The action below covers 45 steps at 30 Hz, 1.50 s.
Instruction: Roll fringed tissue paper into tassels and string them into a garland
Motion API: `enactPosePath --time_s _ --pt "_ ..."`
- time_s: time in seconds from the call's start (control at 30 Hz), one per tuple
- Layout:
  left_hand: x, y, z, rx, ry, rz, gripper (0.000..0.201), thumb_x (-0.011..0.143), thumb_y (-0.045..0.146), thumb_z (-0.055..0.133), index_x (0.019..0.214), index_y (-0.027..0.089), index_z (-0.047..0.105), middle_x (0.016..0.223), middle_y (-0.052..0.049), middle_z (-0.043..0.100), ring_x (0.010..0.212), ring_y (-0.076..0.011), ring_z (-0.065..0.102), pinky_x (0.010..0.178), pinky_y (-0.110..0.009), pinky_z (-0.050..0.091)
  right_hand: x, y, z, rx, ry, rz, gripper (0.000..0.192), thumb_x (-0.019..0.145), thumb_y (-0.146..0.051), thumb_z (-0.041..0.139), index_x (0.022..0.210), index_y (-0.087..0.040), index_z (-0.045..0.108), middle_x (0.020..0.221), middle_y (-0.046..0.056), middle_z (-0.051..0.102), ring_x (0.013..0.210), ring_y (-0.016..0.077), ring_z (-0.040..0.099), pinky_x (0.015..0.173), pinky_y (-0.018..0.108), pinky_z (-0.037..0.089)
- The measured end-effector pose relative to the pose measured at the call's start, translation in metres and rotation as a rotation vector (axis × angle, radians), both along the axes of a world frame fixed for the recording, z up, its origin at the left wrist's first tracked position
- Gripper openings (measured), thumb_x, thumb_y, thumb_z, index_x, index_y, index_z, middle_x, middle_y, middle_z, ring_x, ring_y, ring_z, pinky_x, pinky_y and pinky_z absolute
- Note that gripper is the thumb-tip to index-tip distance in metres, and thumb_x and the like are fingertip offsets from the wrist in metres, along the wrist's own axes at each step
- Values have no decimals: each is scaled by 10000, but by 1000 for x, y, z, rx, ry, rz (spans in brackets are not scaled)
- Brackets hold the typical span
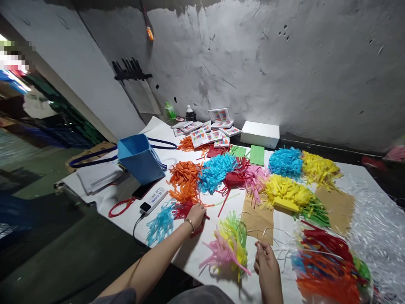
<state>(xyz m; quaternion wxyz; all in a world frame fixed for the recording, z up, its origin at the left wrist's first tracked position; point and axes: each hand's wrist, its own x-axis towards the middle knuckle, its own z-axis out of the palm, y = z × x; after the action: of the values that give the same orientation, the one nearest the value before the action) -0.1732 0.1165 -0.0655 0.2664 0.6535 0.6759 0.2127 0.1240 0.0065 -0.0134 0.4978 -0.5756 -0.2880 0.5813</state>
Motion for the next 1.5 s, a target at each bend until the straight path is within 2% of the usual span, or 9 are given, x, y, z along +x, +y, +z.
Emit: enactPosePath --time_s 0.2,0.3,0.4,0.47,0.57,0.7,0.93,1.27,1.5 --pt "14 -28 28 72 -140 43 84 809 188 577 831 151 649 897 -82 655 893 -206 574 817 -341 422 -8 -3 3 71 -208 127 455 754 -611 579 940 -196 595 529 -71 434 433 110 412 406 216 338" --pt "34 -49 54 -2 -526 51 178 806 310 609 855 139 623 773 -43 662 702 -162 608 658 -278 456 -23 -6 27 158 -295 254 447 818 -587 517 1008 -190 597 591 -26 551 499 149 529 479 249 435" --pt "57 -70 83 -134 -1028 83 298 671 369 757 773 131 608 684 -13 639 594 -128 569 585 -245 433 -43 -8 58 265 -310 390 385 871 -511 500 1041 -181 603 739 43 661 622 176 625 604 269 505" --pt "68 -81 100 -195 -1162 109 320 616 355 805 730 131 607 659 -1 629 581 -113 546 584 -232 420 -55 -8 75 322 -342 437 345 891 -478 489 1016 -184 619 773 61 682 647 181 644 623 264 516" --pt "77 -90 116 -243 -1216 129 301 609 335 815 738 132 634 682 -3 636 632 -119 556 628 -230 425 -63 -5 85 361 -414 474 340 908 -476 451 946 -194 636 656 28 645 551 163 616 536 239 492" --pt "77 -95 118 -317 -1274 136 283 656 339 786 799 133 655 734 -10 642 660 -117 562 649 -223 429 -60 -5 81 343 -469 418 342 911 -467 446 924 -186 640 646 24 637 542 155 605 472 211 448" --pt "79 -100 113 -537 -1427 150 290 664 355 778 752 124 626 626 8 603 513 -75 514 532 -188 386 -57 -8 84 408 -513 402 280 911 -381 463 885 -190 667 749 39 679 609 148 618 535 196 449" --pt "82 -100 121 -624 -1540 151 261 706 319 756 721 103 610 591 12 561 503 -58 496 518 -170 371 -51 -12 86 383 -553 348 272 899 -373 474 852 -181 661 717 32 666 586 141 598 475 186 406" --pt "83 -103 121 -644 -1616 125 222 737 291 734 733 102 618 579 12 569 495 -55 501 521 -167 376 -52 -12 90 411 -592 385 247 904 -319 460 838 -188 659 727 25 666 593 134 590 525 193 406"
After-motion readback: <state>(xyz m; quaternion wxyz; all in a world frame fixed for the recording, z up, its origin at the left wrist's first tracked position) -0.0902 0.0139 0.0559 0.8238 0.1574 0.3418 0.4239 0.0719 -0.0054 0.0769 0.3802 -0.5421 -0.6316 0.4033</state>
